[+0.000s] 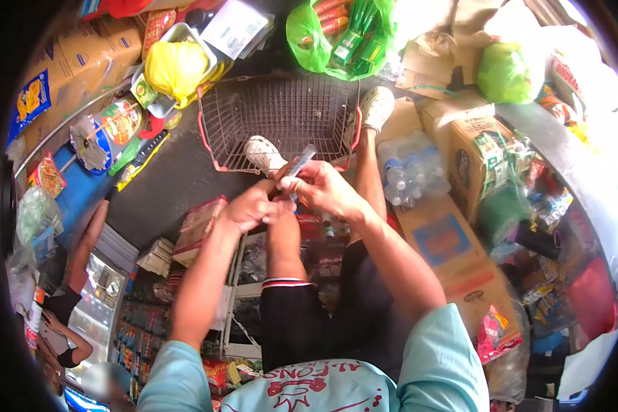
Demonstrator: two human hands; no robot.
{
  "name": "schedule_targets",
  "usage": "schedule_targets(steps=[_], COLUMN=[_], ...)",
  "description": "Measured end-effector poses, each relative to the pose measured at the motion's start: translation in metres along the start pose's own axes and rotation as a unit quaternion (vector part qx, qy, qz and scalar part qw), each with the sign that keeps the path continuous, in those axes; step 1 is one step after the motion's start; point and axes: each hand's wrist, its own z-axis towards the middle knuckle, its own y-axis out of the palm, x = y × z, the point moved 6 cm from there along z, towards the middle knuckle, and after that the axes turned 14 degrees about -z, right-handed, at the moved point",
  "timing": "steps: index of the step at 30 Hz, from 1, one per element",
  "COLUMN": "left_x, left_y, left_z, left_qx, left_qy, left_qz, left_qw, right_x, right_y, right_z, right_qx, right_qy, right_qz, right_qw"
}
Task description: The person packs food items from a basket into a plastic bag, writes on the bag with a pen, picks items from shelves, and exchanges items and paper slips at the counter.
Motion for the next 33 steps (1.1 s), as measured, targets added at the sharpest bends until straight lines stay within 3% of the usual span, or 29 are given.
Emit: schedule_targets(steps=[1, 3, 4, 5, 6, 7, 9, 10, 11, 12, 13, 16, 18, 19, 20, 21, 23, 25, 26, 29, 30, 31, 33], left_x=[0.005, -0.003, 0.013, 0.031, 0.049, 0.058, 0.039, 0.038, 0.035, 0.037, 0.027, 0.005, -0.009, -0.013, -0.018, -0.022, -0.012, -0.004, 0.010, 0.030, 0.039, 0.048, 0.064], left_y=[-0.012, -0.108, -0.151, -0.186, -0.217, -0.253, -0.372, -0.367, -0.349, -0.345, -0.345, -0.323, -0.281, -0.262, -0.245, -0.225, -0.171, -0.134, -0.086, -0.020, -0.006, 0.016, 0.064], left_z=[0.002, 0.019, 0.013, 0.002, -0.014, -0.022, -0.008, 0.003, 0.011, 0.015, 0.014, -0.020, -0.061, -0.083, -0.109, -0.137, -0.198, -0.252, -0.283, -0.343, -0.360, -0.378, -0.408], left_qx=[-0.009, 0.127, 0.264, 0.388, 0.508, 0.571, 0.590, 0.537, 0.463, 0.480, 0.470, 0.446, 0.428, 0.412, 0.424, 0.436, 0.446, 0.439, 0.443, 0.302, 0.262, 0.232, 0.261], left_qy=[-0.006, 0.038, 0.125, 0.206, 0.278, 0.277, 0.252, 0.176, 0.092, 0.131, 0.145, 0.184, 0.203, 0.223, 0.218, 0.212, 0.172, 0.244, 0.178, 0.352, 0.340, 0.358, 0.320], left_qz=[0.076, 0.261, 0.361, 0.447, 0.505, 0.498, 0.379, 0.247, 0.105, 0.190, 0.188, 0.178, 0.164, 0.160, 0.186, 0.212, 0.290, 0.351, 0.288, 0.155, 0.177, 0.172, 0.176], left_qw=[0.997, 0.956, 0.886, 0.779, 0.641, 0.592, 0.667, 0.787, 0.876, 0.846, 0.850, 0.858, 0.865, 0.869, 0.859, 0.848, 0.829, 0.790, 0.830, 0.872, 0.886, 0.888, 0.894], right_x=[0.015, 0.053, 0.082, 0.115, 0.152, 0.181, 0.230, 0.248, 0.211, 0.192, 0.178, 0.207, 0.164, 0.155, 0.116, 0.127, 0.063, 0.011, -0.010, -0.112, -0.127, -0.170, -0.205], right_y=[-0.004, -0.045, -0.074, -0.108, -0.141, -0.168, -0.195, -0.197, -0.178, -0.168, -0.160, -0.171, -0.148, -0.143, -0.127, -0.132, -0.100, -0.083, -0.071, -0.041, -0.046, -0.026, -0.013], right_z=[0.001, 0.010, 0.014, 0.019, 0.028, 0.035, 0.062, 0.068, 0.071, 0.070, 0.066, 0.041, 0.015, 0.000, -0.019, -0.034, -0.072, -0.112, -0.139, -0.221, -0.244, -0.279, -0.327], right_qx=[0.044, 0.236, 0.297, 0.359, 0.445, 0.526, 0.471, 0.433, 0.383, 0.381, 0.380, 0.440, 0.436, 0.441, 0.393, 0.411, 0.393, 0.399, 0.406, 0.445, 0.455, 0.461, 0.451], right_qy=[0.057, 0.073, 0.128, 0.182, 0.150, 0.115, 0.187, 0.221, 0.161, 0.121, 0.080, 0.173, 0.099, 0.108, 0.125, 0.137, 0.168, 0.152, 0.146, 0.082, 0.061, 0.060, 0.001], right_qz=[0.012, -0.061, -0.121, -0.179, -0.212, -0.245, -0.068, 0.023, 0.008, -0.007, -0.019, 0.032, 0.115, 0.116, 0.057, 0.016, -0.015, -0.049, -0.061, -0.132, -0.198, -0.158, -0.069], right_qw=[0.997, 0.967, 0.938, 0.898, 0.857, 0.806, 0.860, 0.873, 0.910, 0.916, 0.921, 0.881, 0.887, 0.883, 0.909, 0.901, 0.904, 0.903, 0.900, 0.882, 0.866, 0.871, 0.890])
